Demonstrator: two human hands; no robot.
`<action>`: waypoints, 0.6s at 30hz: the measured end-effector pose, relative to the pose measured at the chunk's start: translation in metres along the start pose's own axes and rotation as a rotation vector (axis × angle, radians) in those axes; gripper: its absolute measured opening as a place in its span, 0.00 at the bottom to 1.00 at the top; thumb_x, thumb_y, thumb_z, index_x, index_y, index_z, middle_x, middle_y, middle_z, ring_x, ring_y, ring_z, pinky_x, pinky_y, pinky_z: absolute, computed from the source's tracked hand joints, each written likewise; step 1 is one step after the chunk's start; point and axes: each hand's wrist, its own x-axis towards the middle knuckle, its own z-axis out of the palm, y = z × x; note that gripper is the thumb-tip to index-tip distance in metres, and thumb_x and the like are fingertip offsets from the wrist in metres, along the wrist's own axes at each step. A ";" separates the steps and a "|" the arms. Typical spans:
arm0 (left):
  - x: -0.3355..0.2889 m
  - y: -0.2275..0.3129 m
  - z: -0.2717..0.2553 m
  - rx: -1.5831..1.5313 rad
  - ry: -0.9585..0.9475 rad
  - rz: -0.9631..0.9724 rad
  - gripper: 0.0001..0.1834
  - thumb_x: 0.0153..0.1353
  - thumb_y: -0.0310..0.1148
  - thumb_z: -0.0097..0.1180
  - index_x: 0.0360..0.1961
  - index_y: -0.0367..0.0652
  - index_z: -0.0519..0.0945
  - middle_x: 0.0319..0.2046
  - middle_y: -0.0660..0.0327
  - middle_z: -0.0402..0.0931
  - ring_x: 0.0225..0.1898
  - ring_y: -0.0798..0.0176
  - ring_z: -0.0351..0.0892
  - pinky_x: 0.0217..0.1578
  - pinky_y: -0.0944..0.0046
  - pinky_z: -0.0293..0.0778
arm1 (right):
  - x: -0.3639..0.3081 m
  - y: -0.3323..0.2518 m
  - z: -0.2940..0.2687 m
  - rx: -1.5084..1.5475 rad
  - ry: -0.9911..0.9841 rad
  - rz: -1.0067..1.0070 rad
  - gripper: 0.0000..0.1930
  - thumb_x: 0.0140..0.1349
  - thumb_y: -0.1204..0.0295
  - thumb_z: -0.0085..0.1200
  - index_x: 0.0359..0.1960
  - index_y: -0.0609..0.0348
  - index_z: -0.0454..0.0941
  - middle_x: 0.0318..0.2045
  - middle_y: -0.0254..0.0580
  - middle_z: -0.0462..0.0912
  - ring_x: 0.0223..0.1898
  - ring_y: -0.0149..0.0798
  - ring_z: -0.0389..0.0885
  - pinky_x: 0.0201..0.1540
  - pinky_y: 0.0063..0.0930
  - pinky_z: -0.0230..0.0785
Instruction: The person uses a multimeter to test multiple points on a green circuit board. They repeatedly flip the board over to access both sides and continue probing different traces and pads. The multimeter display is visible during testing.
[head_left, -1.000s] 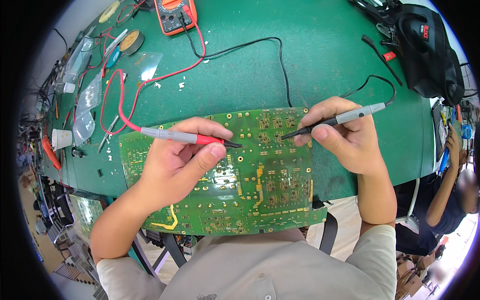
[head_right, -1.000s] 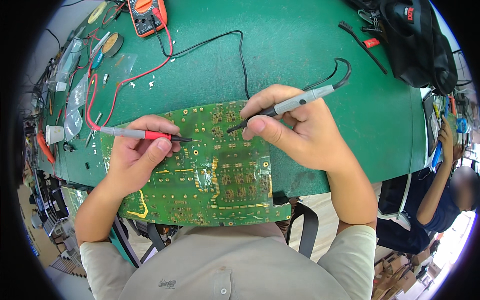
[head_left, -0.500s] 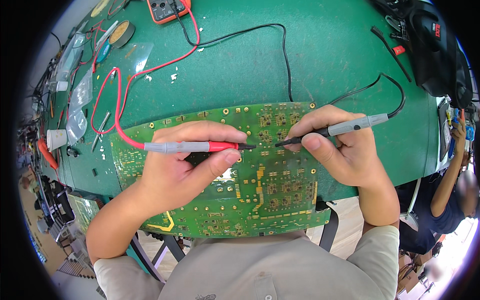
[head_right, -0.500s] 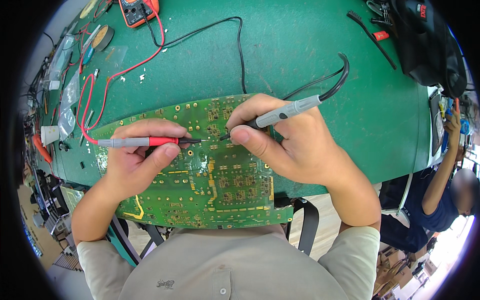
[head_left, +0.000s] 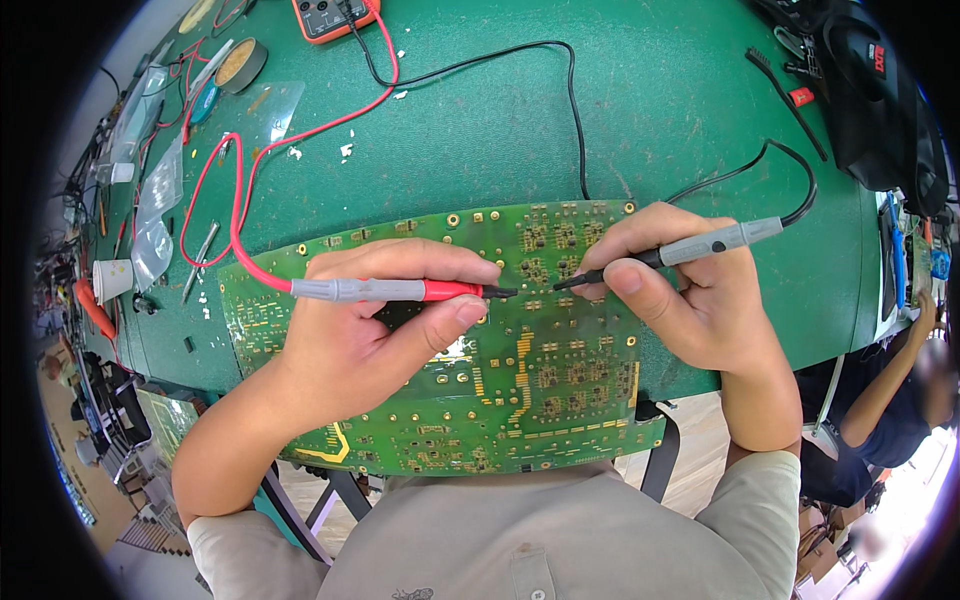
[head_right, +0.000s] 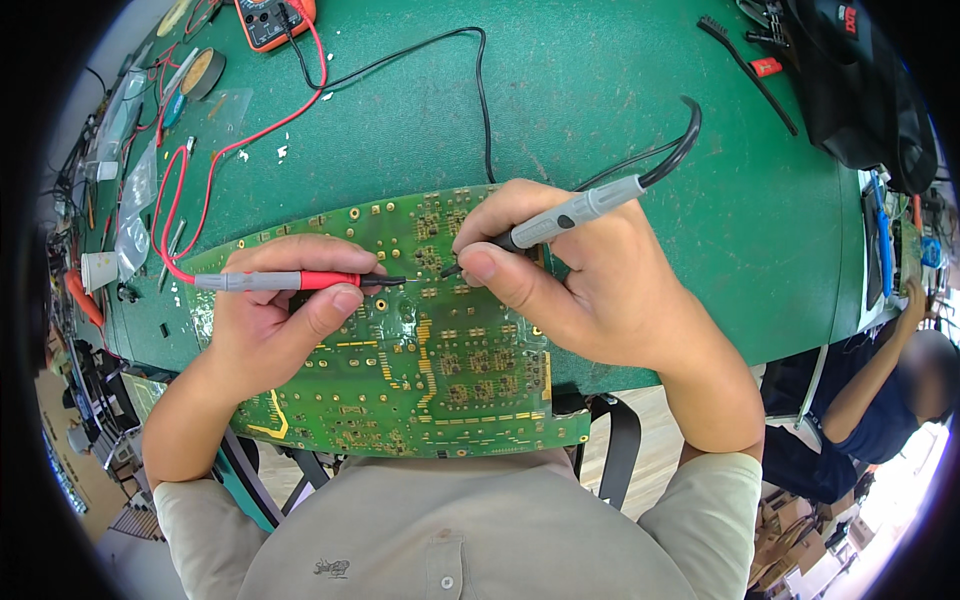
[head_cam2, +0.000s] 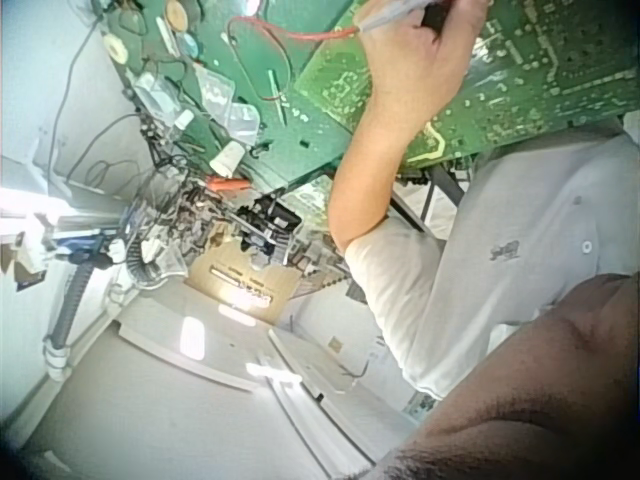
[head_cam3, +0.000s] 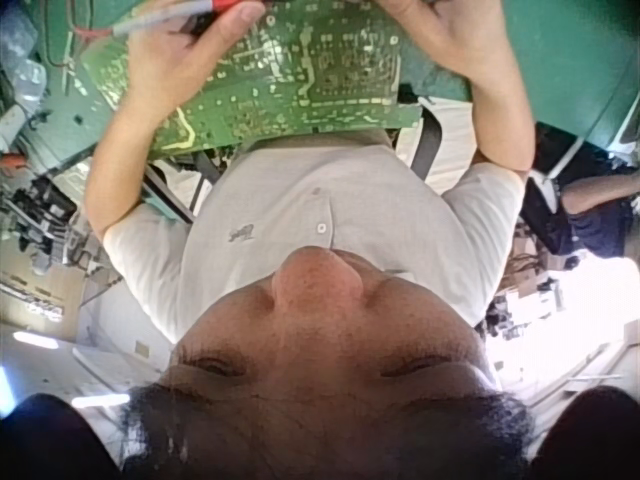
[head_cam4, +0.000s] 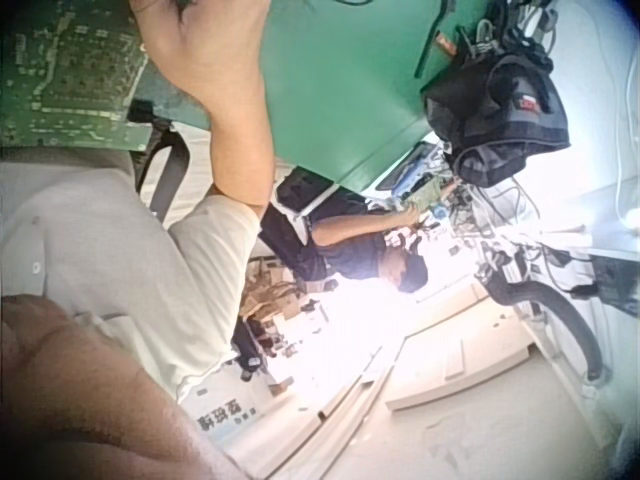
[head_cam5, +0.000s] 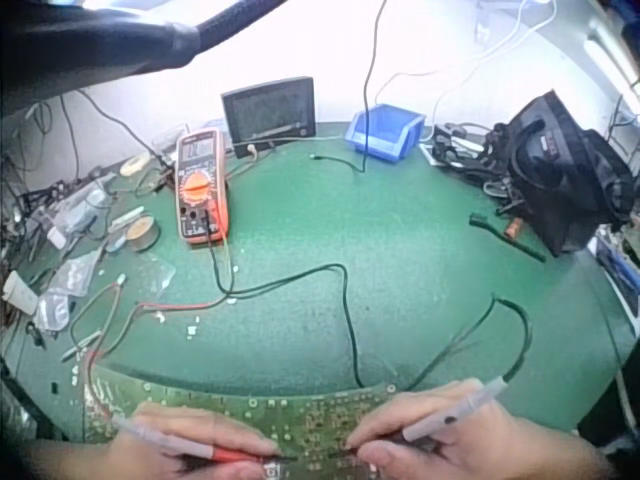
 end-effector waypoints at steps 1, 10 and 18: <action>0.000 0.000 0.000 0.006 -0.002 0.006 0.13 0.70 0.26 0.67 0.53 0.32 0.85 0.47 0.49 0.88 0.46 0.60 0.90 0.49 0.61 0.85 | 0.001 0.000 0.000 -0.015 0.005 -0.027 0.10 0.75 0.71 0.62 0.43 0.69 0.85 0.37 0.45 0.88 0.37 0.35 0.90 0.39 0.26 0.79; 0.007 0.003 0.007 0.136 0.052 0.191 0.10 0.65 0.22 0.71 0.47 0.37 0.88 0.40 0.52 0.90 0.37 0.59 0.90 0.38 0.62 0.84 | 0.002 -0.004 0.007 0.013 0.072 -0.074 0.04 0.68 0.78 0.66 0.41 0.65 0.85 0.31 0.44 0.87 0.30 0.39 0.85 0.33 0.30 0.75; 0.017 0.023 0.009 0.226 0.007 0.198 0.08 0.65 0.22 0.69 0.45 0.37 0.86 0.37 0.51 0.88 0.34 0.53 0.88 0.35 0.58 0.81 | 0.004 -0.015 0.002 -0.089 0.007 -0.043 0.04 0.68 0.78 0.66 0.41 0.67 0.86 0.32 0.45 0.90 0.32 0.36 0.90 0.35 0.28 0.80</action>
